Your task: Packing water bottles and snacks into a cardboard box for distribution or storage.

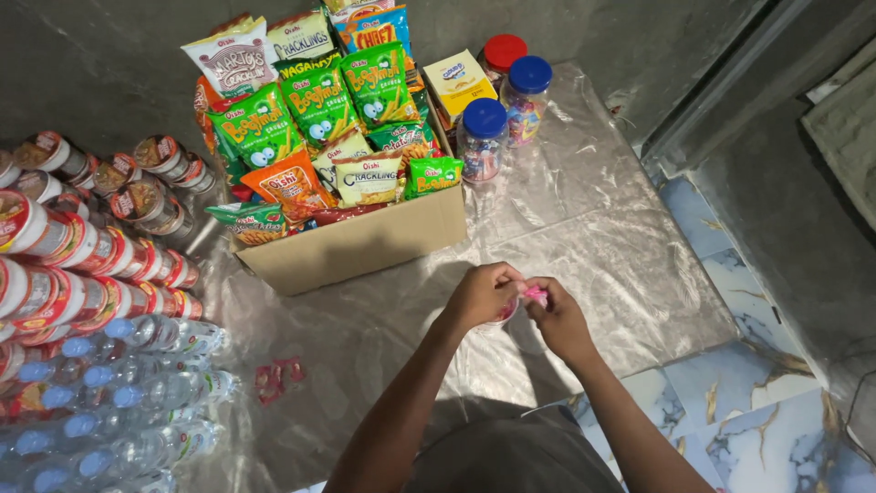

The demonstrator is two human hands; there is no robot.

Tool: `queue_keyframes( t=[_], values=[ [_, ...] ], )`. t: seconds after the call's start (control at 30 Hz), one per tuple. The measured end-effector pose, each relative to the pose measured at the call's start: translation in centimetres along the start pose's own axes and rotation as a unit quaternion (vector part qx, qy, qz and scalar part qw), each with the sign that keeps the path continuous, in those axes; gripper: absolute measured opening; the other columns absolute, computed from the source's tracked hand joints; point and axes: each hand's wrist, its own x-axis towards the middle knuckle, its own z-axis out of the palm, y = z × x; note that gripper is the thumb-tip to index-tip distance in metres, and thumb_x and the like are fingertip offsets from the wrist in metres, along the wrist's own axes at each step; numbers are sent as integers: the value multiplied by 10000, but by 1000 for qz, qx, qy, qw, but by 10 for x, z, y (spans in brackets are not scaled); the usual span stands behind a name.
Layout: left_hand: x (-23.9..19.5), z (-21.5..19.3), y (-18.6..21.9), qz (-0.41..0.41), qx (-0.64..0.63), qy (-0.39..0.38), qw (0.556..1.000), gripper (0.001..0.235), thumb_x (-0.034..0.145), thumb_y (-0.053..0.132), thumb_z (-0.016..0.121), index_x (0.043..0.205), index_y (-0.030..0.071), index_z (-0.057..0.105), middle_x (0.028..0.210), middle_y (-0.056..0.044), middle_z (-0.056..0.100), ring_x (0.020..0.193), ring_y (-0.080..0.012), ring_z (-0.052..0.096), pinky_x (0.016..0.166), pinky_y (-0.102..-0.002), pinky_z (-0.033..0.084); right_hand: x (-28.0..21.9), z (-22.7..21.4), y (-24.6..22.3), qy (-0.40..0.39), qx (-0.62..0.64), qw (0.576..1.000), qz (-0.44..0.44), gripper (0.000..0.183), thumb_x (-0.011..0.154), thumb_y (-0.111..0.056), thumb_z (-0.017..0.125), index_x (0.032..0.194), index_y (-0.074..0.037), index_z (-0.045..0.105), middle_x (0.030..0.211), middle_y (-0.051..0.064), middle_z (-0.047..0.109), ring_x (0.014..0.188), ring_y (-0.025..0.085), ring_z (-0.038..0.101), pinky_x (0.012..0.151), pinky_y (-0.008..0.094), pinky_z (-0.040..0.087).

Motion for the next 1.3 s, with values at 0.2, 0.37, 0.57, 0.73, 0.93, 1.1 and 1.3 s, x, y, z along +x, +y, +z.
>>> queue_keyframes(
  t=[0.2,0.37,0.57,0.73,0.93,1.1,1.3],
  values=[
    [-8,-18,-20,23,112,53,992,127,904,149,707,969,44,735,908,-131,777,839,-194,760,772,-326,575,5,4,-4,4,-24,999,38,338,914,-31,644,1247,-89,639,785,3,646,612,87,555,566,268,480],
    [-12,-17,-19,26,136,50,989,141,880,153,732,955,34,749,940,-133,776,857,-218,748,777,-338,582,5,2,-30,15,-77,996,51,389,911,-31,645,1296,-81,622,782,39,652,604,106,608,576,282,512],
    [1,-9,-32,3,-56,9,998,143,924,100,683,1023,-2,699,910,-97,772,840,-142,739,772,-294,587,13,11,-29,-9,-56,997,42,410,886,-29,683,1290,-51,615,781,52,665,607,108,626,558,287,528],
    [0,-18,-35,22,-6,18,1000,128,902,58,666,989,-20,718,909,-104,788,842,-142,749,778,-298,593,16,10,-33,-14,-57,997,42,341,924,-69,699,1257,-43,629,806,54,700,616,108,636,566,268,524],
    [1,-13,-45,17,85,72,994,199,860,69,682,1040,-13,701,976,-134,777,875,-176,759,798,-318,604,26,0,-6,28,-32,996,76,226,934,-27,646,1156,13,660,855,49,730,721,120,703,630,301,581],
    [5,-8,-24,26,-16,27,999,266,864,128,741,1077,-20,682,964,-123,772,897,-162,746,804,-319,591,28,9,-20,-20,17,998,57,465,901,40,588,1361,-25,586,1018,84,692,867,153,711,771,290,589],
    [10,-11,-44,28,60,44,997,152,889,87,710,1016,3,717,880,-104,775,817,-190,769,754,-318,595,27,13,-29,-39,6,997,62,648,847,31,644,1458,-65,453,1061,86,681,864,162,698,741,322,582]
  ],
)
